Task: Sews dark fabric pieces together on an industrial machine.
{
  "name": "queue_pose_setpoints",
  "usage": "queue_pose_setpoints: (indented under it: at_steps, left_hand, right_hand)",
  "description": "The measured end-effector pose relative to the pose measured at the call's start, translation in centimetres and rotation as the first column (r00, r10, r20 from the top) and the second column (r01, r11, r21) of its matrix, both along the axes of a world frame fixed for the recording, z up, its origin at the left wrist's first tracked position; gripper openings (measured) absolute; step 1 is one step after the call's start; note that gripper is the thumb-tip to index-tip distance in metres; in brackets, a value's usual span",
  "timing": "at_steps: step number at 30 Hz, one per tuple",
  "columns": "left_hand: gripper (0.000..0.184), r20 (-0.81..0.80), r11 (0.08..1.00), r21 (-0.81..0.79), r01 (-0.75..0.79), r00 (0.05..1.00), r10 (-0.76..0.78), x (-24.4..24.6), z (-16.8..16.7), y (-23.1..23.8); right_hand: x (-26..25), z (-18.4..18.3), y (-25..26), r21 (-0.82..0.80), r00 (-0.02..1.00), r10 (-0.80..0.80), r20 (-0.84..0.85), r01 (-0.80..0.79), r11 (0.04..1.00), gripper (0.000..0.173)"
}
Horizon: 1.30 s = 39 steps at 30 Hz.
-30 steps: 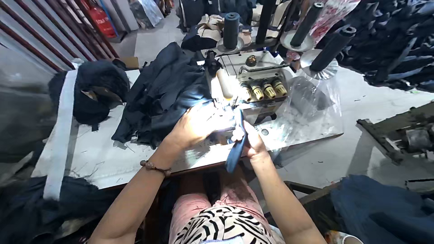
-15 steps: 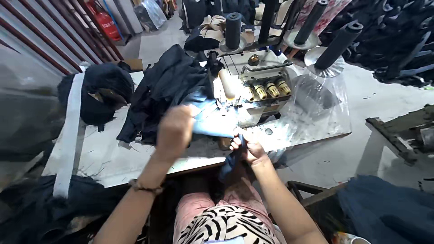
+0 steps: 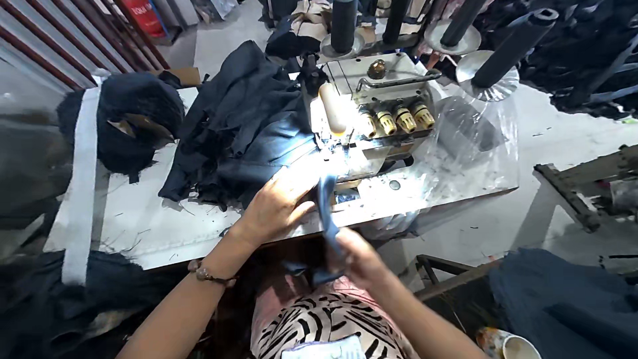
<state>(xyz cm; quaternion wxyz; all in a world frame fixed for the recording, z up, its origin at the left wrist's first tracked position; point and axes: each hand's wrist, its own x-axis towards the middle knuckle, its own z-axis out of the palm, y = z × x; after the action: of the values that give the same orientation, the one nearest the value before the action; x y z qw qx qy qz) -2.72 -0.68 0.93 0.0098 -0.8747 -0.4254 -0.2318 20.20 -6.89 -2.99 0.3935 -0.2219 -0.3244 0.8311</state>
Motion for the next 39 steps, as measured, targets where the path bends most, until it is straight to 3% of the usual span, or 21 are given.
queue_pose_setpoints:
  at_steps: [3,5,8,12,14,17,20,23,26,29,31,33,35,39]
  left_hand:
    - [0.052,-0.028,1.000,-0.002,-0.021,0.999,0.021,0.6,0.2,-0.2]
    - [0.053,-0.026,0.999,0.021,-0.044,0.999,0.044,1.2,0.3,-0.3]
    - [0.053,-0.012,0.996,0.036,-0.077,0.997,0.078,2.0,0.3,-0.5]
    - [0.053,-0.044,0.987,0.007,-0.158,0.986,0.159,2.9,0.5,-0.6]
    - [0.052,-0.037,0.985,-0.001,-0.174,0.984,0.173,3.2,0.6,-0.3]
    - [0.050,-0.027,0.983,-0.005,-0.182,0.983,0.182,3.4,0.6,0.5]
    - [0.049,0.007,0.983,-0.006,-0.186,0.983,0.186,3.4,0.7,1.3]
    - [0.057,-0.031,0.978,-0.047,-0.204,0.979,0.203,3.3,1.0,2.4]
    - [0.065,-0.087,0.982,-0.042,-0.183,0.980,0.178,2.7,1.2,3.7]
    - [0.067,-0.039,0.975,-0.110,-0.193,0.981,0.190,2.4,2.1,3.2]
    - [0.075,0.110,0.954,-0.218,-0.204,0.967,0.231,3.3,3.8,0.8]
    - [0.084,0.209,0.969,-0.189,-0.161,0.957,0.200,4.5,5.5,-1.7]
    - [0.071,0.196,0.970,-0.213,-0.117,0.967,0.160,5.5,6.8,-3.8]
    - [0.046,0.224,0.859,-0.509,0.058,0.972,0.067,4.7,8.0,-5.4]
  right_hand:
    - [4.1,5.8,3.6,0.096,0.929,-0.014,-0.370,0.053,0.994,0.023]
    - [5.5,6.6,5.3,0.166,0.954,-0.038,-0.297,0.091,0.982,0.023]
    - [5.5,3.8,7.1,0.039,0.980,-0.011,-0.198,0.019,0.999,0.028]
    - [5.4,0.3,8.1,-0.023,0.926,0.102,-0.364,-0.118,0.993,0.031]
    - [5.4,-0.1,8.8,-0.012,0.913,0.033,-0.406,-0.041,0.999,0.030]
    - [4.8,-0.5,10.4,-0.087,0.855,-0.214,-0.472,0.196,0.977,0.040]
    - [4.4,-1.7,12.4,-0.199,0.707,-0.304,-0.638,0.230,0.953,0.045]
    - [4.0,-2.1,13.0,-0.227,0.691,-0.348,-0.634,0.263,0.938,0.043]
    - [4.0,-1.9,12.3,-0.233,0.737,-0.362,-0.571,0.277,0.932,0.048]
    - [3.5,0.2,9.7,-0.116,0.907,-0.320,-0.275,0.299,0.947,0.052]
    - [2.8,1.9,7.5,0.088,0.968,-0.250,-0.020,0.251,0.964,0.039]
    - [2.1,3.2,5.7,0.252,0.977,-0.176,0.123,0.140,0.958,0.021]
    - [1.8,3.8,4.8,0.422,0.984,-0.057,0.169,-0.019,0.906,0.018]
    - [1.9,4.8,4.5,0.611,0.971,0.164,0.174,-0.237,0.756,0.020]
